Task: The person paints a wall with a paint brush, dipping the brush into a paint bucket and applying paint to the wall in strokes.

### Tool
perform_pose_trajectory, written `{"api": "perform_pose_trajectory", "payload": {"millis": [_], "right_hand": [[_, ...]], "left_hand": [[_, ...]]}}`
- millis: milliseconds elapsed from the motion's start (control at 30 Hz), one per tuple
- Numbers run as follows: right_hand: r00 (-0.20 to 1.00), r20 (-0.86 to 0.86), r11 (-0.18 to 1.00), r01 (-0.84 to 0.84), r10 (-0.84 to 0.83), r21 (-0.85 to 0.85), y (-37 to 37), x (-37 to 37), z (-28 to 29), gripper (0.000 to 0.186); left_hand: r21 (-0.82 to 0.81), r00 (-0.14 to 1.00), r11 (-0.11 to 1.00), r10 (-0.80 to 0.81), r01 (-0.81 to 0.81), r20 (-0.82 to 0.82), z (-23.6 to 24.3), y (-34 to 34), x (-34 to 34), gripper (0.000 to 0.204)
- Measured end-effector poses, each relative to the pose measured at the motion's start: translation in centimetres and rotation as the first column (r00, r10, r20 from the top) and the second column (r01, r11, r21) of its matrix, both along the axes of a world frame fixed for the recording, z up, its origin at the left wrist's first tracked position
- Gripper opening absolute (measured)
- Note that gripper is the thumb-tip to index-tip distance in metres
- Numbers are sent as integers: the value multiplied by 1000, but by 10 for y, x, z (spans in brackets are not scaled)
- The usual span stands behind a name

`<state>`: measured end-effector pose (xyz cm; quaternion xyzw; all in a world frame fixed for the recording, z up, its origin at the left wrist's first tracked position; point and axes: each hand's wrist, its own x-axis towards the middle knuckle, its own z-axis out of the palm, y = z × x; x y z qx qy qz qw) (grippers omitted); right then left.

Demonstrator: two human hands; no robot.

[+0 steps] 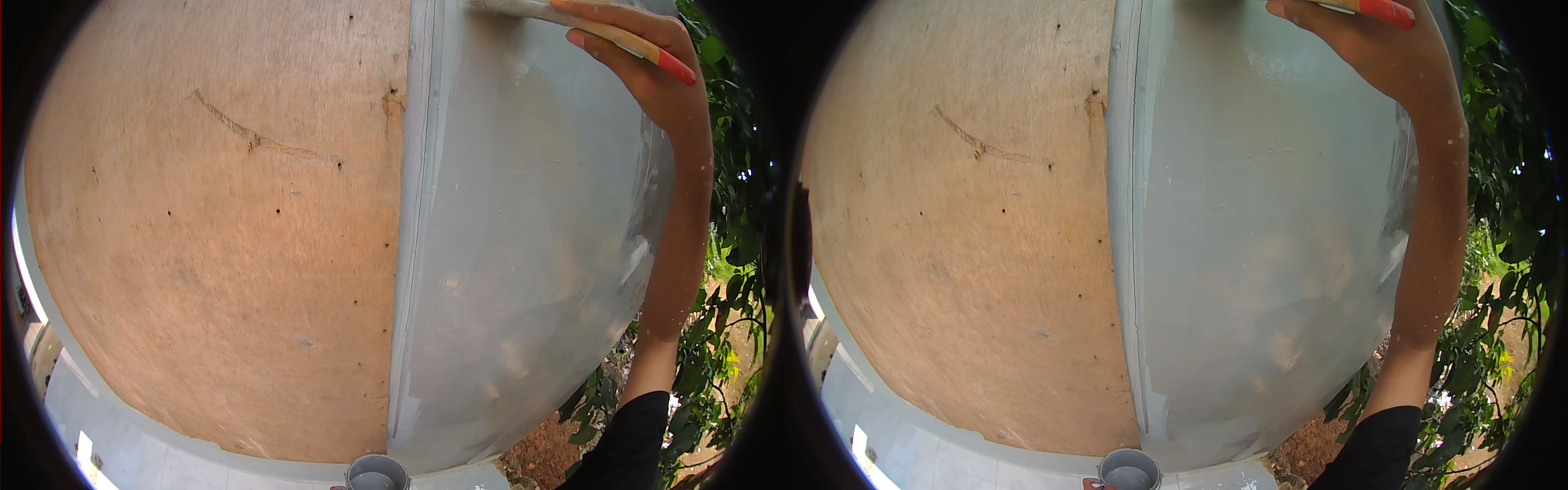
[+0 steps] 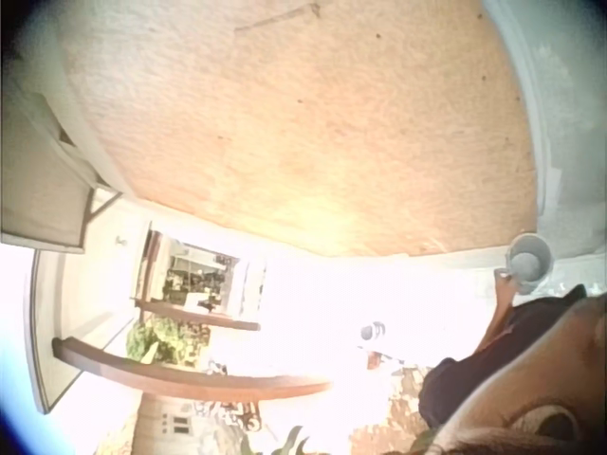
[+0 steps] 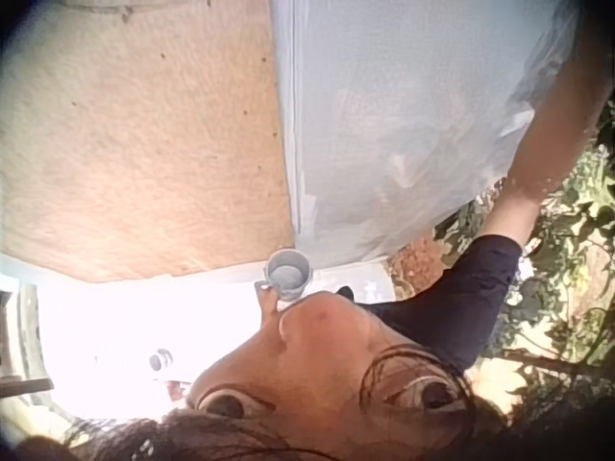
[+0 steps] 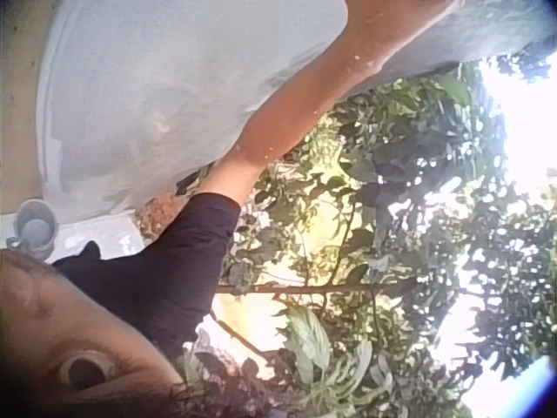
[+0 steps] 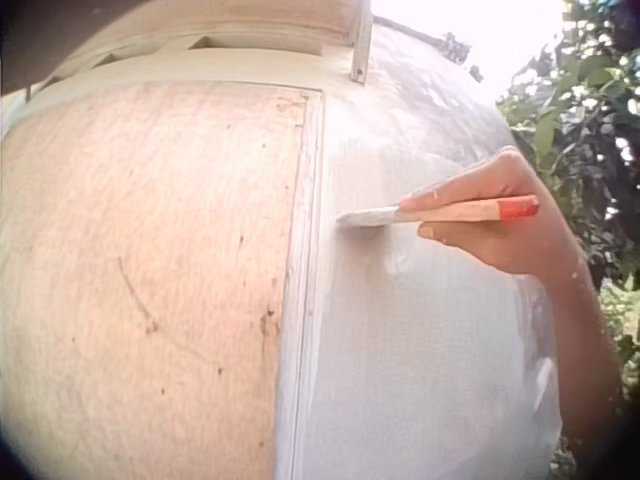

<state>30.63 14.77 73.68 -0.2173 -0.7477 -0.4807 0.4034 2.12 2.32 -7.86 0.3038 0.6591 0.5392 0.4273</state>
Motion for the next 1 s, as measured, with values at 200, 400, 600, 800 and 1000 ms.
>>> {"api": "perform_pose_trajectory", "payload": {"millis": [200, 400, 600, 800, 1000], "right_hand": [[983, 45, 944, -185, 180, 271, 43, 8, 72, 24], [972, 201, 960, -164, 118, 228, 52, 7, -24, 28], [975, 217, 997, -28, 44, -78, 1, -1, -135, 28], [994, 90, 979, -80, 64, 188, 7, 13, -33, 27], [946, 197, 909, -305, 256, 283, 52, 0, 38, 23]], "left_hand": [[20, 993, 994, -103, 104, -52, -17, 16, -3, 39], [-19, 997, 997, -76, 76, -10, 21, 5, 6, 36], [39, 996, 999, -27, 24, 80, 21, -3, 0, 37], [-15, 989, 997, -71, 73, 127, 102, -6, 10, 38], [44, 997, 997, -71, 69, 23, -7, -1, 4, 37]]}}
